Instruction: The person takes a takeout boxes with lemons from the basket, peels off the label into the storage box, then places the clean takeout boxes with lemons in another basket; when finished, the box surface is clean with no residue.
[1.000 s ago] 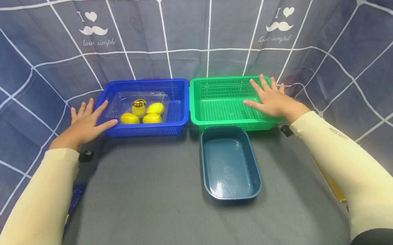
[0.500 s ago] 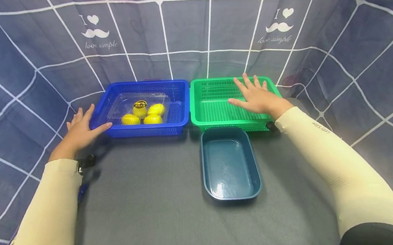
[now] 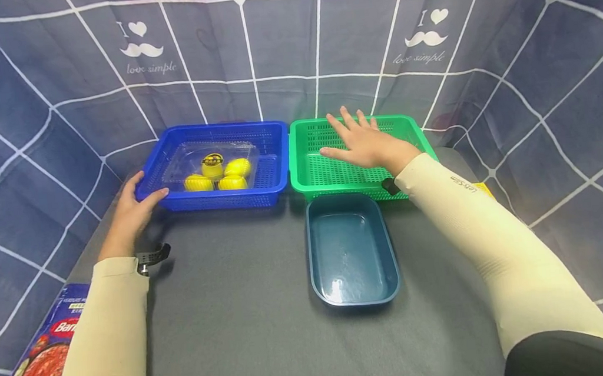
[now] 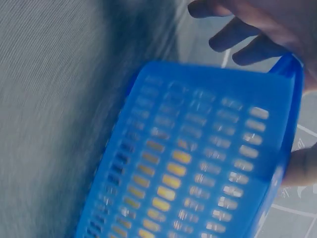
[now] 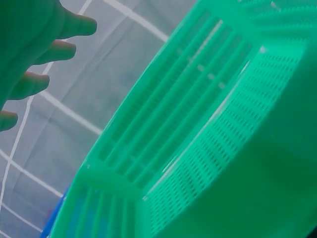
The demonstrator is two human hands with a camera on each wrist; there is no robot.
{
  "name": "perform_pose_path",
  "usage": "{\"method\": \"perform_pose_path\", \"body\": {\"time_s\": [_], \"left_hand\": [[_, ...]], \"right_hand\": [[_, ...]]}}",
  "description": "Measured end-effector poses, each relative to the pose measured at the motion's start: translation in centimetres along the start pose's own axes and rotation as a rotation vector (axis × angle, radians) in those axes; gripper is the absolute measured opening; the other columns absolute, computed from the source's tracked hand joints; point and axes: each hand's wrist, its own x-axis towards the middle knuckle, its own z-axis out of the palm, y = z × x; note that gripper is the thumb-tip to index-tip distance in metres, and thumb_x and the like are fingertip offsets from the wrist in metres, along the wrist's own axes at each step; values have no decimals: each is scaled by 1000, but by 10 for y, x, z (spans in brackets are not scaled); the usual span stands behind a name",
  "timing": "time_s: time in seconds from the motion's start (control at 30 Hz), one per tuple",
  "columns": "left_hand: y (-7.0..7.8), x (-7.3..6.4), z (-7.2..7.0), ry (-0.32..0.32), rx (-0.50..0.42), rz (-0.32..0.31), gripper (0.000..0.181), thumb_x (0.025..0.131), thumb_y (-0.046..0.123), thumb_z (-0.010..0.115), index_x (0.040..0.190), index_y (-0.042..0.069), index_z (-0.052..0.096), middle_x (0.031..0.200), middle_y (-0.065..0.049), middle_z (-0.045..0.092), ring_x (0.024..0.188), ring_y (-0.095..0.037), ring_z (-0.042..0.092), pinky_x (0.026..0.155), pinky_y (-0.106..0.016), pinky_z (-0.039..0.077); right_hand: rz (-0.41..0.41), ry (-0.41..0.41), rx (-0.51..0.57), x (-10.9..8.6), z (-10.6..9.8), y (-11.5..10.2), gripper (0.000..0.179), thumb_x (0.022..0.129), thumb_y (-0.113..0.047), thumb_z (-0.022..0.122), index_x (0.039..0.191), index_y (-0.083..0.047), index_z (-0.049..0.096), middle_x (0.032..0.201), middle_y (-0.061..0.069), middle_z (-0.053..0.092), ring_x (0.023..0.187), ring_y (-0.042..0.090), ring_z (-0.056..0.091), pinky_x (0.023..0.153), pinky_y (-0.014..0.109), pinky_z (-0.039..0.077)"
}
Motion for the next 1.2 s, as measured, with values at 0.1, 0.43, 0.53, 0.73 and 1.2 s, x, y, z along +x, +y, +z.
{"method": "perform_pose_path", "body": {"time_s": [0.1, 0.43, 0.53, 0.73, 1.2], "left_hand": [[-2, 0, 7, 69, -122, -41, 87, 101, 33, 69, 170, 14, 19, 171, -21, 17, 153, -34, 23, 124, -39, 18], [2, -6, 26, 175, -788, -94, 70, 97, -2, 71, 154, 23, 40, 150, -9, 41, 114, -16, 55, 87, -28, 56], [4, -6, 31, 186, -834, -97, 66, 97, -2, 72, 149, 25, 42, 149, -8, 42, 112, -19, 58, 80, -29, 58], [1, -3, 39, 230, -891, -80, 67, 97, -5, 70, 148, 27, 41, 150, -8, 41, 118, -23, 59, 83, -31, 58], [-5, -8, 41, 220, -937, -57, 66, 99, -1, 71, 148, 29, 39, 154, -9, 37, 132, -29, 51, 97, -39, 55]], "right_hand": [[-30, -8, 9, 9, 2, -13, 101, 96, -86, 27, 169, -27, -11, 172, 16, -16, 152, 52, -13, 119, 66, -6], [-107, -47, 145, 38, 16, -60, 98, 97, -85, 28, 168, -31, -10, 173, 10, -15, 154, 47, -12, 121, 62, -5], [-121, -51, 251, 46, 19, -76, 99, 96, -85, 31, 169, -30, -7, 174, 6, -13, 155, 42, -13, 122, 60, -2], [-173, -43, 304, 60, 27, -106, 99, 98, -82, 33, 171, -24, -1, 175, 5, -10, 157, 35, -12, 124, 54, -2], [-1, -14, 565, 91, 51, -144, 100, 99, -75, 49, 170, -14, 16, 173, 6, 19, 156, 23, 20, 124, 39, 21]]}}
